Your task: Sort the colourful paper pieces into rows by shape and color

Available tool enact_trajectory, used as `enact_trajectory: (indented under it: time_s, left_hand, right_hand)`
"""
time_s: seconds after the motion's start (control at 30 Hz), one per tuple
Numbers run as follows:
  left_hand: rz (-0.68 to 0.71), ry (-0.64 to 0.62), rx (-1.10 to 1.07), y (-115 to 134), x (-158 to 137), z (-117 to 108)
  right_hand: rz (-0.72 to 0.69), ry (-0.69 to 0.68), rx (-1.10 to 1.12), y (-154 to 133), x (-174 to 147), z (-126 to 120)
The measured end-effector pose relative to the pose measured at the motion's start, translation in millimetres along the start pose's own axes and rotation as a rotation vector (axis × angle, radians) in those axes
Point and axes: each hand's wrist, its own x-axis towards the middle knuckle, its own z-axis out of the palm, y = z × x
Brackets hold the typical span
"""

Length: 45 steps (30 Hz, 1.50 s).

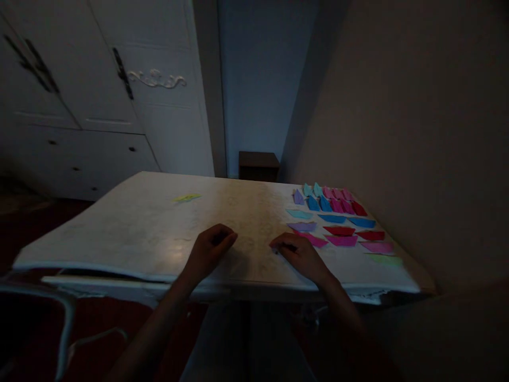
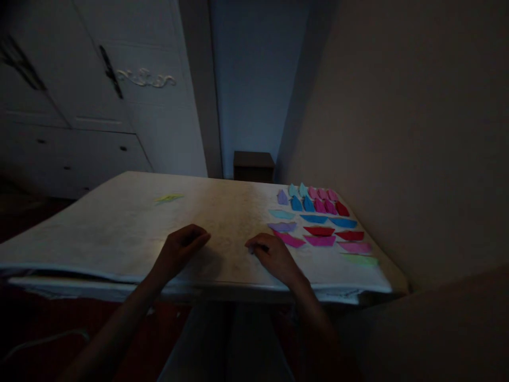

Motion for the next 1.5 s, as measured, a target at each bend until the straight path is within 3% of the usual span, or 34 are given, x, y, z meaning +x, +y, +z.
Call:
enact_trajectory:
  time_s: [0.17, 0.23, 0.33, 0.53, 0.73, 0.87, 1.03, 1.17, 1.33, 1.5]
  left_hand:
    - [0.029, 0.243, 0.320, -32.1, 30.4, -63.1]
    - [0.019, 0.277, 0.484, -48.4, 48.4, -87.4]
    - [-0.089, 0.216, 0.690, -70.8, 73.8, -110.1]
    - [-0.156, -0.031, 0.872, -89.8, 101.8, -112.1]
    - [-0.103, -0.038, 0.998, -83.4, 98.8, -110.9]
    - [-0.097, 0.009, 0.959, -71.5, 90.6, -110.5]
    - [0.057, 0.038, 0.687, -39.2, 82.4, -97.3]
    - [0.109, -0.027, 0.398, 1.2, 77.0, -69.3]
    - [0.018, -0.290, 0.015, 55.3, 66.2, -17.8]
    - [0.017, -0.624, -0.078, 94.7, 54.4, 41.4]
  right_hand:
    - [0.000, 0.040, -0.042, 9.8, -6.1, 0.7]
    - [-0.007, 0.046, -0.066, 12.5, -7.5, 0.5]
    - [-0.016, 0.051, -0.103, 12.8, -7.8, -0.1]
    - [-0.061, 0.058, -0.161, 8.4, -9.7, -1.6]
    - [-0.123, 0.039, -0.215, 4.8, -10.3, -2.3]
    - [-0.189, 0.032, -0.275, 3.3, -11.4, -2.0]
    - [-0.310, 0.014, -0.383, -4.1, -19.2, 3.6]
    - [-0.381, -0.041, -0.368, -10.1, -27.7, 11.7]
    - [-0.404, -0.003, -0.291, -7.6, -41.2, 14.1]
    - [-0.425, 0.076, -0.228, -0.1, -48.6, 16.8]
